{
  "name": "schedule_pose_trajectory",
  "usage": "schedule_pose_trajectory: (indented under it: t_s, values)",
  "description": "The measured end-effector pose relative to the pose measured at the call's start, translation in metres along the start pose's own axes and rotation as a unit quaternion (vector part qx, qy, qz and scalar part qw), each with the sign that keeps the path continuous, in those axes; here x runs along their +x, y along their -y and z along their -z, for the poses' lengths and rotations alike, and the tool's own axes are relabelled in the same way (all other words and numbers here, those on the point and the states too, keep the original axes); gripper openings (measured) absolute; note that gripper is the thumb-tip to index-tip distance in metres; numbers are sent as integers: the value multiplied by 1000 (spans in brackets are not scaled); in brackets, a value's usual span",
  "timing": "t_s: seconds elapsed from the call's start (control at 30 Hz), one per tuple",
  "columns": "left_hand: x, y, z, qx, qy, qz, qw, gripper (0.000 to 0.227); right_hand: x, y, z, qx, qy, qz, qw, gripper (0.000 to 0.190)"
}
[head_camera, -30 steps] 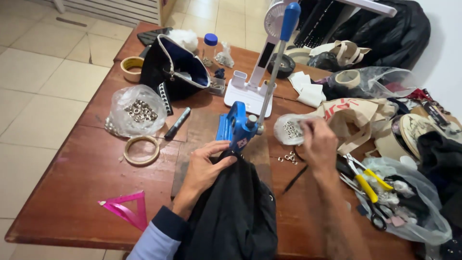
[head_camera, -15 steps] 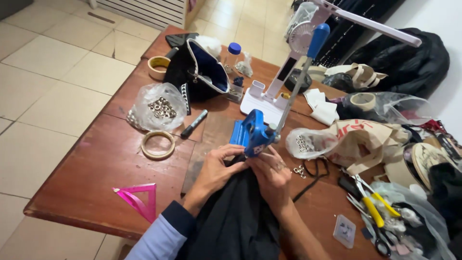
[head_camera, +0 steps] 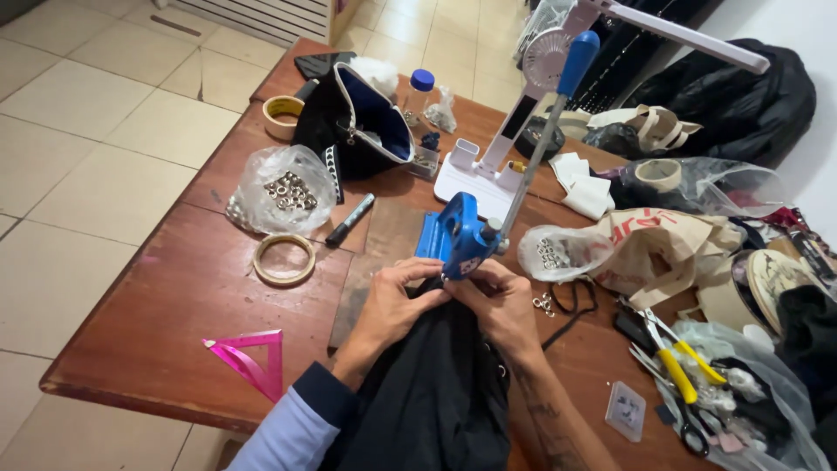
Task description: Installing metal grommets into black fabric using a manual hand-press machine.
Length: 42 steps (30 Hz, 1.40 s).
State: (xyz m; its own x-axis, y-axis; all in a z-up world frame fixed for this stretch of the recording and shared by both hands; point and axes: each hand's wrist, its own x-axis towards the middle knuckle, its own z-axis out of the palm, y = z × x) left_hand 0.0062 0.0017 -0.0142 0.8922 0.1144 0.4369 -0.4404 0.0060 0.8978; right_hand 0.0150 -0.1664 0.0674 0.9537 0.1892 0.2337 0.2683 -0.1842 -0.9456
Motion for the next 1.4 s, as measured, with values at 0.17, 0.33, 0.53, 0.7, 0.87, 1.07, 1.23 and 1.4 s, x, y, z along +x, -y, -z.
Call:
schedule_pose_trajectory:
  t_s: [0.17, 0.33, 0.53, 0.7, 0.87, 1.07, 1.23, 1.4]
  values:
    - [-2, -6, 3, 14, 1, 6, 1000, 32, 0, 14, 0, -24, 3, -35, 999, 24]
    - [-1, -5, 3, 19, 2, 1, 1000, 32, 1, 26, -3, -9, -7, -93, 996, 31]
    - [0, -5, 3, 31, 5, 1, 1000, 33, 9, 23, -1, -23, 17, -113, 993, 35]
    - [0, 0, 2, 30, 5, -4, 1000, 35, 18, 0, -2, -93, 25, -94, 991, 39]
    - [0, 0, 3, 20, 3, 7, 1000, 36, 4, 21, -16, -70, -22, -93, 993, 36]
    - [0, 0, 3, 14, 9, 15, 1000, 35, 25, 13, 36, -83, 69, -103, 989, 52]
    - [-1, -9, 1, 9, 8, 18, 1000, 34, 86, 106, 60, 107, 63, -93, 988, 56]
    - [3, -29, 2, 40, 7, 59, 997, 36, 148, 180, 38, 276, 10, 20, 961, 119]
